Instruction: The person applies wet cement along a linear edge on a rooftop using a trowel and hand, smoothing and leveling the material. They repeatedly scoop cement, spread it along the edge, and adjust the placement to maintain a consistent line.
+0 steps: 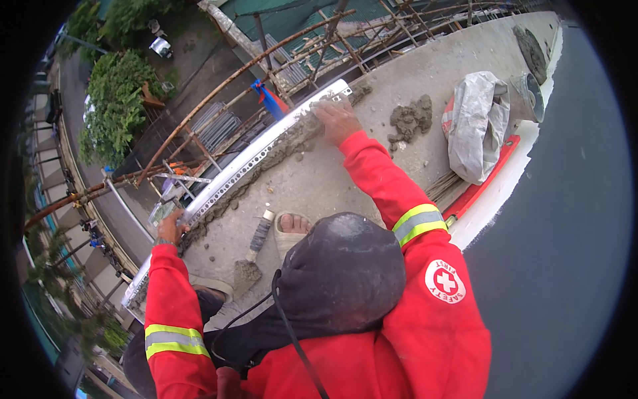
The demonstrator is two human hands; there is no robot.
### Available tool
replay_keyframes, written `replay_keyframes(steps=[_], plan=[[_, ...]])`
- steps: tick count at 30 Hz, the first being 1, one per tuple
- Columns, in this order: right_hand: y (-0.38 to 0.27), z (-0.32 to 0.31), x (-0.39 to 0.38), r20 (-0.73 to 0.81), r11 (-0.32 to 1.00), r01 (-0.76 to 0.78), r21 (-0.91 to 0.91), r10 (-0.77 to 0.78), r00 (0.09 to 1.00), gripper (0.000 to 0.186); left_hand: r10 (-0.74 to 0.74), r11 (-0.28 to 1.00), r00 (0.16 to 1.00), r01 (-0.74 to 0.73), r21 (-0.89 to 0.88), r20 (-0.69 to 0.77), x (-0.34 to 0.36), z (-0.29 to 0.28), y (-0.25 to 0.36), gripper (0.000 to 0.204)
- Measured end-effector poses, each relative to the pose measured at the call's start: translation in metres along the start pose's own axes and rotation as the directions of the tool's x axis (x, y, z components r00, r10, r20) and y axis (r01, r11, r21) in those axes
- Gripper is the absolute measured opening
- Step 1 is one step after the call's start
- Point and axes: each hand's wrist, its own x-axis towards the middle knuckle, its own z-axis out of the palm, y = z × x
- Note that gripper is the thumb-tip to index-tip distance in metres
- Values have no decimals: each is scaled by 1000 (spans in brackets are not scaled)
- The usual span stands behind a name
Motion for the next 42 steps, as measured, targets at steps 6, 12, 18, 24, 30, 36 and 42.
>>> replay_keyframes(steps=[6, 12, 18, 24, 30, 36, 42], plan=[[-10, 1, -11, -85, 997, -30, -74, 23, 996, 53, -7, 1000, 1000, 7, 23, 2, -1, -4, 3, 56], [-27, -16, -30, 26, 992, 37, -119, -34, 999, 62, -23, 1000, 1000, 23, 10, 6, 0, -3, 2, 57], [-20, -16, -47, 111, 988, -87, -126, 101, 989, 67, -50, 999, 999, 50, 3, 17, 1, 2, -2, 57], [-12, -11, -54, 143, 982, 42, -183, -16, 990, 67, -36, 999, 999, 36, -4, 9, 3, 2, -4, 57], [6, -19, -46, 108, 971, -182, -157, 200, 974, 66, -66, 998, 998, 66, 15, 12, 4, 2, -3, 58], [6, -11, -41, 6, 961, -191, -202, 196, 981, 66, -37, 999, 999, 37, 24, -4, 5, 4, -7, 60], [12, -7, -32, -51, 936, -309, -167, 305, 951, 60, -73, 997, 997, 73, 18, 17, 5, 3, -4, 60]])
